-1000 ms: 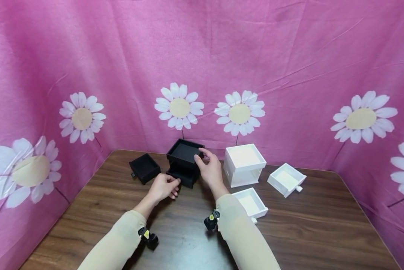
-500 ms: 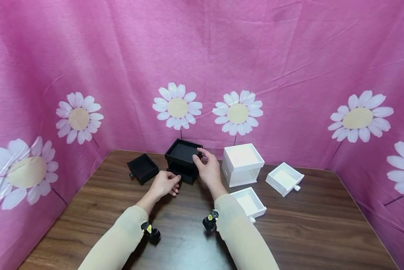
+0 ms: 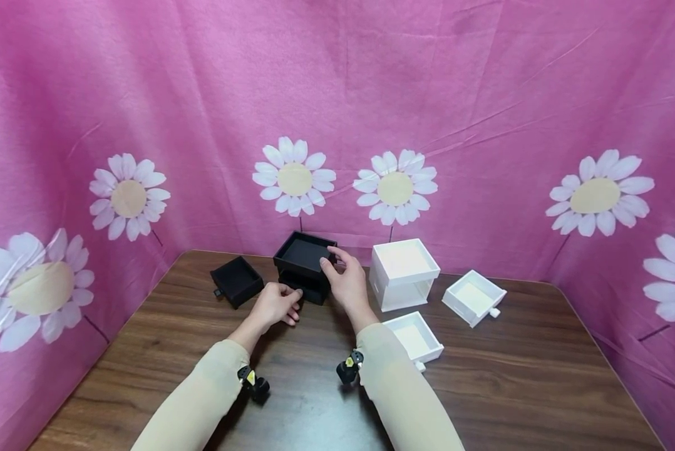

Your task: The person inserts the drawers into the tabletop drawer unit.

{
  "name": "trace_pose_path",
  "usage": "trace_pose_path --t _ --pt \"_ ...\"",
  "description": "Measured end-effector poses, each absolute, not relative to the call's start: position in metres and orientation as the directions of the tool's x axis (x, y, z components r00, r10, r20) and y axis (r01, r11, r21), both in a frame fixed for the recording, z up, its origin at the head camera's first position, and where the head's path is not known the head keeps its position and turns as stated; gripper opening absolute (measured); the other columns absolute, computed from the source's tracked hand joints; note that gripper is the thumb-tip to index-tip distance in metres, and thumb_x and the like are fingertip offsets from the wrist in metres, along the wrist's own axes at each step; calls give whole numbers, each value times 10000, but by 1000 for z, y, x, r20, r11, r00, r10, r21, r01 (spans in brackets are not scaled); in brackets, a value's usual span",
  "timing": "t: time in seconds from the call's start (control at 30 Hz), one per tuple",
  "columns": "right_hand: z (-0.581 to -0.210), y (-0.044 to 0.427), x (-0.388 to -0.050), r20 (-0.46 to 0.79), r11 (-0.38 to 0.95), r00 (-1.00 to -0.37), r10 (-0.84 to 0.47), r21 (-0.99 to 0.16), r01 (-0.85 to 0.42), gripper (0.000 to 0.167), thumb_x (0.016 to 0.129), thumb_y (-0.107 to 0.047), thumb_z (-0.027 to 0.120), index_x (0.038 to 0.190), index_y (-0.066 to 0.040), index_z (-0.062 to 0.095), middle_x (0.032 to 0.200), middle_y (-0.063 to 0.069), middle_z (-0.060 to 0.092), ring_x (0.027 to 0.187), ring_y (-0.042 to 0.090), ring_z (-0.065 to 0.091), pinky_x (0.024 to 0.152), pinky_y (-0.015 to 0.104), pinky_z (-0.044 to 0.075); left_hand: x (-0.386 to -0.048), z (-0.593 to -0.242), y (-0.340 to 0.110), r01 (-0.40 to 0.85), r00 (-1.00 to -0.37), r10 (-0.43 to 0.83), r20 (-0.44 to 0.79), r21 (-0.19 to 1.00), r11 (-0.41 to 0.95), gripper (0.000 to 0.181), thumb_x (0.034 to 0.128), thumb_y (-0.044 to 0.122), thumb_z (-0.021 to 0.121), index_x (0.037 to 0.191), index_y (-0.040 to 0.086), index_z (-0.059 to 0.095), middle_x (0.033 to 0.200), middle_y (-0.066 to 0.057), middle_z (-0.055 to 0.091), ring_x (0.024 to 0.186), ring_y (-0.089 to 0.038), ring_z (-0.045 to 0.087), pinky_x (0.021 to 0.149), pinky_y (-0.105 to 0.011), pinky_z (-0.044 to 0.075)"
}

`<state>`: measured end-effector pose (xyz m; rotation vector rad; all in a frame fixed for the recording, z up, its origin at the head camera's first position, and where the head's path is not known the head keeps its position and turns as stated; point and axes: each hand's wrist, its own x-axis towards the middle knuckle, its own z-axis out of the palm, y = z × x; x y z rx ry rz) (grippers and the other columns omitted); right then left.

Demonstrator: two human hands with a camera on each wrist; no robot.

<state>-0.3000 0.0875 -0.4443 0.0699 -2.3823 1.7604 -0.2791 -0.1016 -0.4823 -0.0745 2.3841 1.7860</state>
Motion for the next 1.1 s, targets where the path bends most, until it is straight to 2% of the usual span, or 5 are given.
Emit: trace_pose_path --t 0.43,0.73,0.9,1.1 --pt "-448 88 -300 176 297 -982 62 -943 -151 432 1044 -254 725 1453 -121 685 1477 230 647 1355 395 644 1129 541 540 -274 -483 -111 -153 -974 118 -195 943 295 309 1091 206 645 1065 -95 708 766 -78 654 540 -122 661 523 -310 619" --pt "-447 89 -301 188 296 -980 62 -941 -162 438 1033 -249 740 1447 -116 689 1472 226 656 1351 396 650 1136 540 534 -262 -476 -127 -45 -988 116 -107 897 439 288 1077 180 629 1102 -77 758 800 -126 733 565 -130 676 495 -308 588" --pt "-448 89 -302 183 297 -981 63 -942 -157 435 1039 -260 732 1448 -117 688 1474 233 654 1350 397 650 1130 543 538 -254 -474 -143 -4 -986 143 -82 880 476 255 1070 136 610 1113 -63 763 817 -116 745 606 -147 693 522 -308 584" --pt "-448 90 -302 170 287 -984 59 -947 -146 440 1044 -292 727 1452 -135 688 1487 225 645 1356 384 647 1118 541 547 -244 -473 -162 -26 -986 133 -101 880 474 246 1082 136 614 1142 -59 751 863 -121 748 683 -168 719 599 -332 616"
